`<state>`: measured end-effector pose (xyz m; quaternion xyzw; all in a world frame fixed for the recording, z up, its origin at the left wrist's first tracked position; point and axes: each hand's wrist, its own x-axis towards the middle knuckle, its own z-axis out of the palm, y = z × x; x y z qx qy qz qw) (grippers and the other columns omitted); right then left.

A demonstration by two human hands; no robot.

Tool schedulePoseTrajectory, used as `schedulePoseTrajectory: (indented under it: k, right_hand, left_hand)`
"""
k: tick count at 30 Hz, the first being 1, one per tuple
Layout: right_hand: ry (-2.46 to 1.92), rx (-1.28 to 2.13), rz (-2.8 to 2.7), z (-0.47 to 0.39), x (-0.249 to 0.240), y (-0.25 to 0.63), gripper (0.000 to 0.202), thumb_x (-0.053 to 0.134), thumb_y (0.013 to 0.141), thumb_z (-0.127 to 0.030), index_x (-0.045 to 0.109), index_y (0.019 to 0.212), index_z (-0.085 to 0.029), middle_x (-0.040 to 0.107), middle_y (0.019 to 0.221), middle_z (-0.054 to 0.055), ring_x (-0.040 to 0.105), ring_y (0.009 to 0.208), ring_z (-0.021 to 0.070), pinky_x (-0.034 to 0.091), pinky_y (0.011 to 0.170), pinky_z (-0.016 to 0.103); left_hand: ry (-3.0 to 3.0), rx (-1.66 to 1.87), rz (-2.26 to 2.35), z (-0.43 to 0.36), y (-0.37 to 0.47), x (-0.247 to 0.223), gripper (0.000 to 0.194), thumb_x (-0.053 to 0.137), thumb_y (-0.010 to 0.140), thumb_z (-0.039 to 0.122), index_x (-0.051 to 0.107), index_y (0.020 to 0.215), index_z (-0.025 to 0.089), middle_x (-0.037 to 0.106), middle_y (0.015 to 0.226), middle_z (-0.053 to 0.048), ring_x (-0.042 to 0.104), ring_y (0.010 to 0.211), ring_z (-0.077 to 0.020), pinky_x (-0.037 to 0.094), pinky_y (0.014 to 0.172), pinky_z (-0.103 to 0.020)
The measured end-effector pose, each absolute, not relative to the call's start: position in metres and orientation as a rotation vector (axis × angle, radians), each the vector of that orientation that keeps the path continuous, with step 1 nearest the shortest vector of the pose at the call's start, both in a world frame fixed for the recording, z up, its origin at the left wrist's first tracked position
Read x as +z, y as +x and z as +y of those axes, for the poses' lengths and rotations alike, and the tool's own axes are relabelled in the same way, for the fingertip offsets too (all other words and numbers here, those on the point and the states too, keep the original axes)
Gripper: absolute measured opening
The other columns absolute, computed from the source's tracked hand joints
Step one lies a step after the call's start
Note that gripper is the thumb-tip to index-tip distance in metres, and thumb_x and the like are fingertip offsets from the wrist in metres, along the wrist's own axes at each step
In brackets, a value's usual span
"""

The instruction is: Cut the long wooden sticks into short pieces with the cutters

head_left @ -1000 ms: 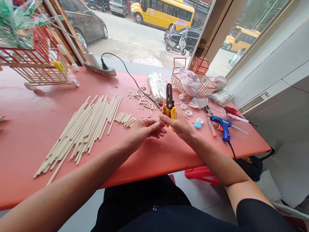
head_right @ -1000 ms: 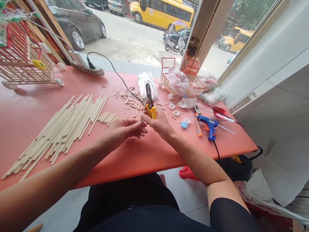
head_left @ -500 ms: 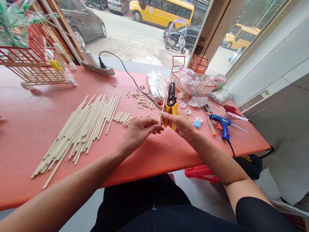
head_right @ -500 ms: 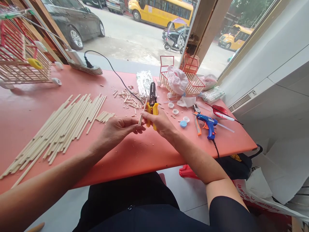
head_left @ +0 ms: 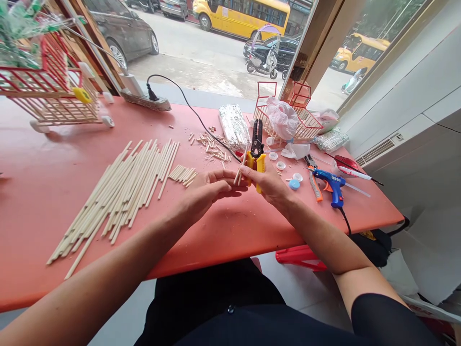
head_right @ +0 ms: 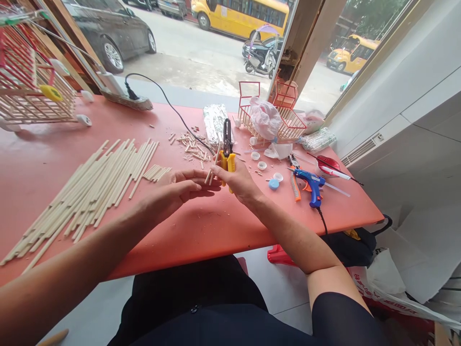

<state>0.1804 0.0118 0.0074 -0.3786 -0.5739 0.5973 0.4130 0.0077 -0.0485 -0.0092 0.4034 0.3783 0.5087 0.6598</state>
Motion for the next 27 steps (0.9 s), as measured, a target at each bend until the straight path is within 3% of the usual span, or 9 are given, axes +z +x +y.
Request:
schedulePoseTrajectory:
  k: [4, 7, 14, 20, 27]
  right_hand:
    - [-0.968, 1.478, -1.488, 0.01, 0.007, 0.179, 0.045, 0.088, 0.071, -0.045, 0.058, 0.094, -0.023, 0.057, 0.083, -0.005, 0.053, 0.077, 0.0124, 0.045, 0.07, 0.028]
    - [-0.964, 1.48, -1.495, 0.009, 0.006, 0.178, 0.043, 0.087, 0.071, -0.046, 0.057, 0.092, -0.022, 0.056, 0.084, -0.004, 0.053, 0.079, 0.0124, 0.045, 0.072, 0.029]
    - [-0.954, 1.457, -1.551, 0.008, 0.004, 0.177, 0.046, 0.087, 0.073, -0.051, 0.056, 0.093, -0.023, 0.056, 0.079, -0.006, 0.052, 0.072, 0.0118, 0.043, 0.066, 0.028]
    - [-0.968, 1.435, -1.575, 0.008, 0.004, 0.178, 0.046, 0.088, 0.074, -0.051, 0.057, 0.094, -0.022, 0.058, 0.079, -0.005, 0.054, 0.071, 0.0122, 0.043, 0.064, 0.028]
    - [-0.933, 1.541, -1.432, 0.011, 0.008, 0.178, 0.052, 0.093, 0.065, -0.05, 0.06, 0.093, -0.022, 0.058, 0.076, -0.006, 0.054, 0.068, 0.0113, 0.043, 0.06, 0.027]
  left_hand:
    - [0.901, 1.129, 0.862, -0.048, 0.008, -0.014, 0.034, 0.088, 0.08, 0.041, 0.086, 0.101, 0.014, 0.086, 0.103, -0.015, 0.082, 0.099, -0.0296, 0.063, 0.096, -0.044]
    - [0.888, 1.095, 0.859, -0.048, 0.007, -0.018, 0.047, 0.093, 0.076, 0.056, 0.086, 0.097, 0.015, 0.086, 0.098, -0.015, 0.083, 0.092, -0.028, 0.065, 0.09, -0.041]
    - [0.767, 1.032, 0.835, -0.047, 0.007, -0.012, 0.049, 0.105, 0.059, 0.052, 0.087, 0.086, 0.015, 0.085, 0.086, -0.011, 0.079, 0.077, -0.0191, 0.065, 0.08, -0.03]
    - [0.79, 1.108, 0.85, -0.049, 0.01, -0.016, 0.047, 0.103, 0.062, 0.053, 0.086, 0.085, 0.015, 0.084, 0.082, -0.01, 0.078, 0.073, -0.0183, 0.064, 0.076, -0.03]
    - [1.014, 1.104, 0.95, -0.054, 0.01, -0.003, 0.046, 0.098, 0.07, 0.049, 0.086, 0.098, 0.015, 0.086, 0.093, -0.012, 0.08, 0.086, -0.025, 0.065, 0.087, -0.04]
